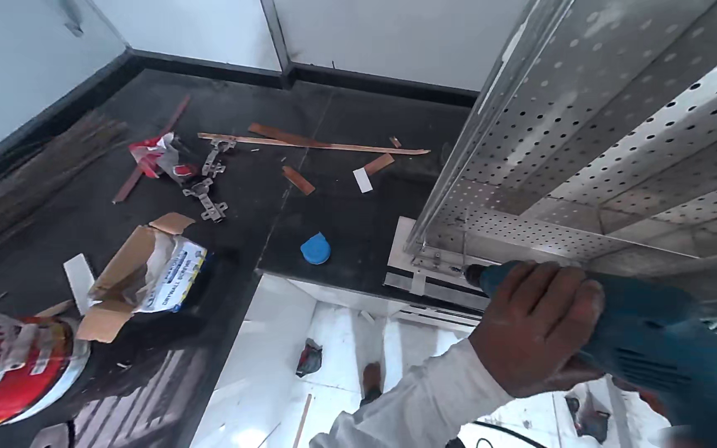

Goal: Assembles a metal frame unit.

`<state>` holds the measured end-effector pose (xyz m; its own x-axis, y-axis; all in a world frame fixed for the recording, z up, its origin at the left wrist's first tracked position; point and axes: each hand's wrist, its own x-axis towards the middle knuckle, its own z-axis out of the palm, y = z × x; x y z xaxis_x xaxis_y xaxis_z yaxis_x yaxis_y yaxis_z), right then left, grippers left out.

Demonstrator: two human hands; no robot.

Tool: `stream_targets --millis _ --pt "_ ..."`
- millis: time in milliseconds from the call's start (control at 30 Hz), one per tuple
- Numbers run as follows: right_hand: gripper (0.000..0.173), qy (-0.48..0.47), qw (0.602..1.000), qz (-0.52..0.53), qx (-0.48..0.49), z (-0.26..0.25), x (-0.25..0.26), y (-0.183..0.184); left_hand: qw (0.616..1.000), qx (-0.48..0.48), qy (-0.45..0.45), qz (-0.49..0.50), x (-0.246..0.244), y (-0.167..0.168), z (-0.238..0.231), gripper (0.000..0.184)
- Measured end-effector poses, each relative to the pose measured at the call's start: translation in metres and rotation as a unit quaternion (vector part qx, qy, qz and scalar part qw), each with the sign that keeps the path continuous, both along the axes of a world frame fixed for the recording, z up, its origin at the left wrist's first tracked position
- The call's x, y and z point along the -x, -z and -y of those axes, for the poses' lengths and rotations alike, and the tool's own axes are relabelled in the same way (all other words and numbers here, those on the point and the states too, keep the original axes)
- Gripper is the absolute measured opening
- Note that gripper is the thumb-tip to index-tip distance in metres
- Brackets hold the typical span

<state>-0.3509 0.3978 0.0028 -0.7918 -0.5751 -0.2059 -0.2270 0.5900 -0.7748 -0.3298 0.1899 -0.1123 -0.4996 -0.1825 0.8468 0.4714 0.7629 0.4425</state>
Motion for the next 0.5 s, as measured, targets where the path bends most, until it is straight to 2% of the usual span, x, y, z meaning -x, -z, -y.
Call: stream_targets --millis 133,500 --pt "0.065 -0.033 0.999 0.028 0.007 -0.007 0.019 0.025 1.000 0.004 -0.012 0.011 0.005 0.014 0.008 0.075" --pt "0.067 -0.036 0.998 0.025 -0.049 0.011 0.027 0.029 0.999 -0.026 -0.041 0.012 0.008 0.038 0.010 0.079"
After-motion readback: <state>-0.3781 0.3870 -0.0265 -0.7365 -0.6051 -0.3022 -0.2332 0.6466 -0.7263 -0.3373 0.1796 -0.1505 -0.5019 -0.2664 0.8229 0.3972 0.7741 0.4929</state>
